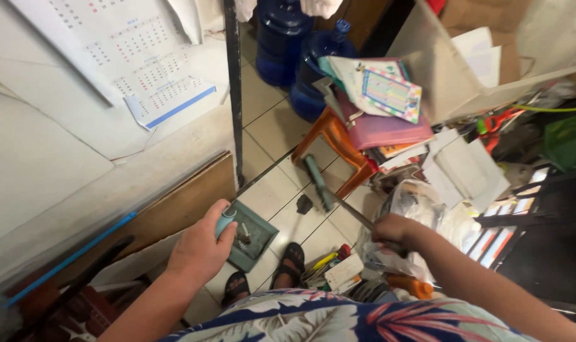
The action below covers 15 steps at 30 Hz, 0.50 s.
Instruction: Attempting to repair a broken broom or squeegee by reattaching the handle to the head.
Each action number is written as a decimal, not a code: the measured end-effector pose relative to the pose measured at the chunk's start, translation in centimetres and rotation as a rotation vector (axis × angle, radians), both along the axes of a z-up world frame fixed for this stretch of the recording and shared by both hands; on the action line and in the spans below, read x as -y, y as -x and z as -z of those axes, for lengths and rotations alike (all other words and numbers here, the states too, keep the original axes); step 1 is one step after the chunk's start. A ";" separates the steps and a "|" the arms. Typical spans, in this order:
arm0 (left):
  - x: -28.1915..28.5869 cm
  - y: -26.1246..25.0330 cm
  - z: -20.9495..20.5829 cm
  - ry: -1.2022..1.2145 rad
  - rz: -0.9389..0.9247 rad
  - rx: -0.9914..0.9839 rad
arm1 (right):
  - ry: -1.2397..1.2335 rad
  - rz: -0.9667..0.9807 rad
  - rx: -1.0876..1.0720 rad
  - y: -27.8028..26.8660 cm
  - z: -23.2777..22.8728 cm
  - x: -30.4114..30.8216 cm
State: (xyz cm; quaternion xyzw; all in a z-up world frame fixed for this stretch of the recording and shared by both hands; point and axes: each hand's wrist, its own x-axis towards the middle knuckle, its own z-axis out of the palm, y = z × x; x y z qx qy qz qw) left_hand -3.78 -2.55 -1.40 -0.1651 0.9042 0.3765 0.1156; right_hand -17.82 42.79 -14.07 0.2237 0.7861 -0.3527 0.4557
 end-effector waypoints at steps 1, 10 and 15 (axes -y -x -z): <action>-0.2 0.0 0.2 0.006 -0.004 0.011 | 0.006 -0.004 0.011 0.3 1.6 0.9; 0.2 2.1 0.5 0.011 0.011 -0.072 | 0.037 0.255 0.066 3.1 12.6 12.3; 0.2 3.7 1.8 0.025 -0.018 -0.093 | -0.200 -0.408 0.225 2.6 17.4 14.5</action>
